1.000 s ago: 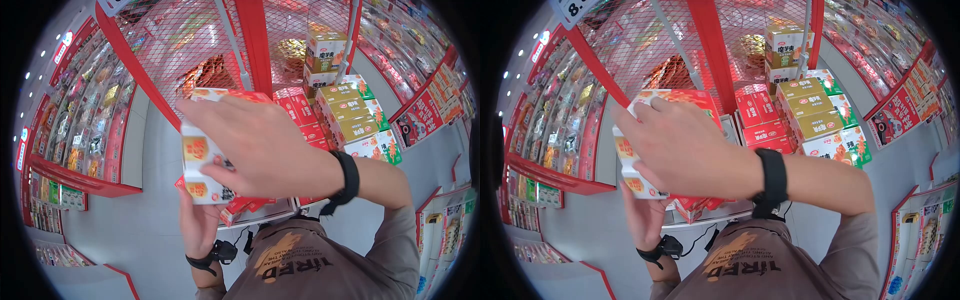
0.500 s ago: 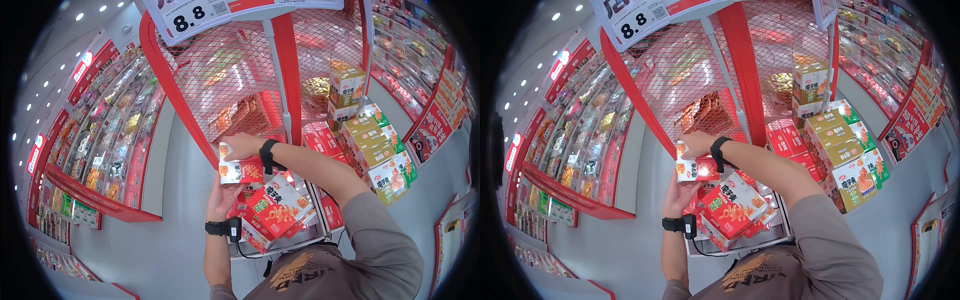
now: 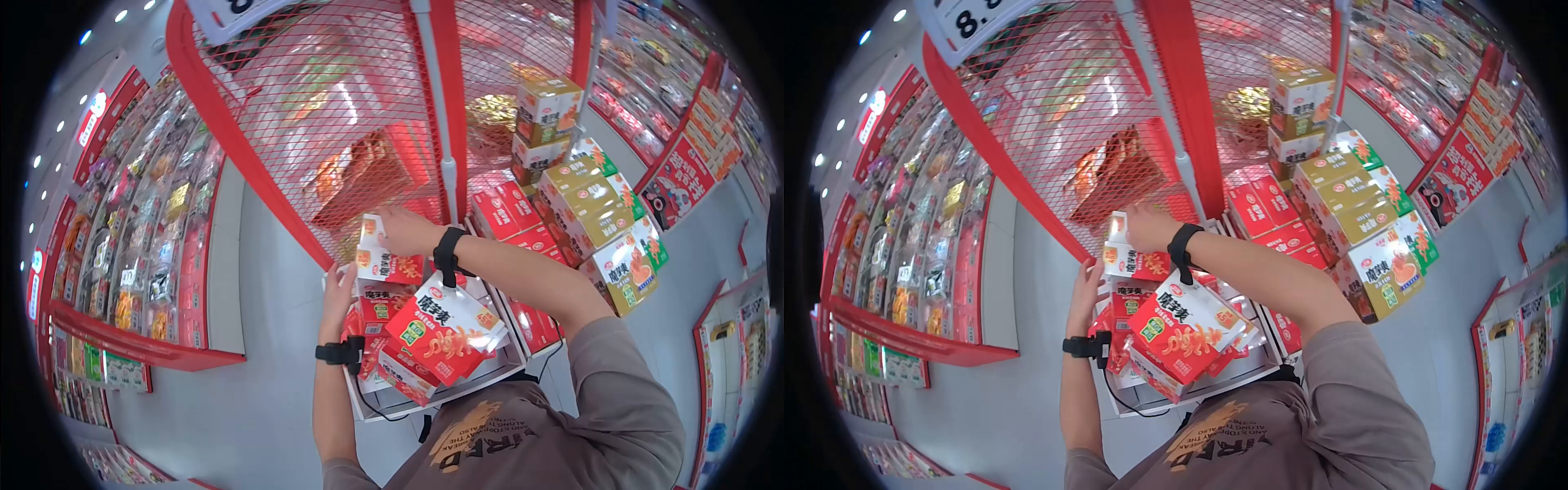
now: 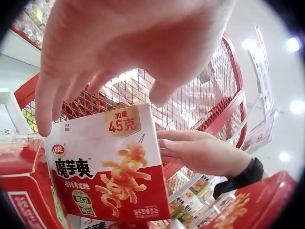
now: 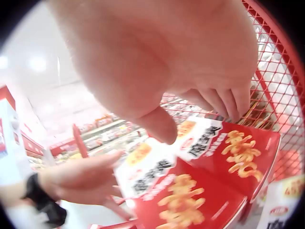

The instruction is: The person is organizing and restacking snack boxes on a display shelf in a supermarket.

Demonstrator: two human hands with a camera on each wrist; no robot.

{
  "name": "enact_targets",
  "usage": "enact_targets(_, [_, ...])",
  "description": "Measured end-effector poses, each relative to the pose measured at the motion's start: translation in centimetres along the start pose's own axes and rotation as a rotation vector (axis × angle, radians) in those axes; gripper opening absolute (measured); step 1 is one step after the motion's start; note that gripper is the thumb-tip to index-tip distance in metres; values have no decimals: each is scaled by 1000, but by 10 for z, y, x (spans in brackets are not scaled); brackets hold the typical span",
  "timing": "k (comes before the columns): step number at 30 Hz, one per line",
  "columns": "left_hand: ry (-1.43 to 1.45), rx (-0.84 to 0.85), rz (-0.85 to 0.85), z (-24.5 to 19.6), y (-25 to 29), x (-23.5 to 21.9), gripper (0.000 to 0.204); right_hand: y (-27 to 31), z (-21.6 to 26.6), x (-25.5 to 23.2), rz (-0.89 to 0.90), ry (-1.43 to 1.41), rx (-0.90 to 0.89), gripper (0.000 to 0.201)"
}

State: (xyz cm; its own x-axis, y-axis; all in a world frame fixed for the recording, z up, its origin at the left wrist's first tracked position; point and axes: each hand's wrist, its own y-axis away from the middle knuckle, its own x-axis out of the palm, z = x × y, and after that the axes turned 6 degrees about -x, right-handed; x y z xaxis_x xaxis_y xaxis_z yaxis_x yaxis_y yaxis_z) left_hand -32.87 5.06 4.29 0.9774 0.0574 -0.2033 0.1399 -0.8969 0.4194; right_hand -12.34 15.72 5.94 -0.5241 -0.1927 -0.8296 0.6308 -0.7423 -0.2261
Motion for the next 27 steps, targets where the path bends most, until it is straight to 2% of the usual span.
enact_targets(1, [-18, 73, -54, 2, 4, 3, 72, 12, 3, -8, -21, -4, -15, 58])
enact_targets(2, [-27, 69, 23, 2, 7, 2, 71, 25, 31, -53, 337, -36, 96, 51])
enact_targets(4, [-30, 48, 156, 1, 16, -5, 69, 67, 46, -95, 279, -124, -23, 45])
enact_targets(5, [-25, 73, 112, 1, 22, -3, 67, 90, 47, -111, 256, -167, -91, 42])
enact_targets(7, [-28, 133, 13, -7, 34, -1, 64, 135, 42, -141, 183, -314, 56, 36])
enact_targets(9, [52, 345, -155, -18, 63, 8, 51, 188, 17, -129, -82, -417, 308, 39])
enact_targets(10, [96, 449, -242, -23, 81, 14, 46, 212, 7, -112, -228, -251, 380, 43])
enact_targets(11, [119, 499, -213, -25, 103, 18, 39, 237, -1, -87, -366, -80, 448, 48])
enact_targets(12, [139, 545, -184, -26, 128, 21, 32, 257, -2, -61, -409, 228, 477, 58])
enact_targets(13, [164, 588, -160, -29, 152, 28, 27, 276, -6, -43, -346, 298, 474, 68])
enact_targets(15, [151, 736, 82, -42, 196, 58, 20, 299, -7, -15, -192, 361, 524, 76])
enact_targets(17, [119, 765, 335, -48, 215, 97, 20, 311, -7, -6, -184, 352, 473, 82])
enact_targets(19, [18, 710, 441, -47, 215, 145, 22, 316, -10, -6, -217, 337, 430, 82])
enact_targets(21, [159, 528, 554, -30, 195, 197, 34, 322, -15, -13, -200, 281, 398, 81])
enact_targets(23, [372, 395, 476, -6, 162, 251, 42, 328, -19, -18, -154, 283, 369, 82])
enact_targets(25, [421, 383, 276, 22, 119, 298, 49, 333, -20, -20, -175, 259, 340, 80])
enact_targets(27, [170, 469, -11, 36, 79, 325, 54, 337, -28, -18, -199, 225, 300, 80])
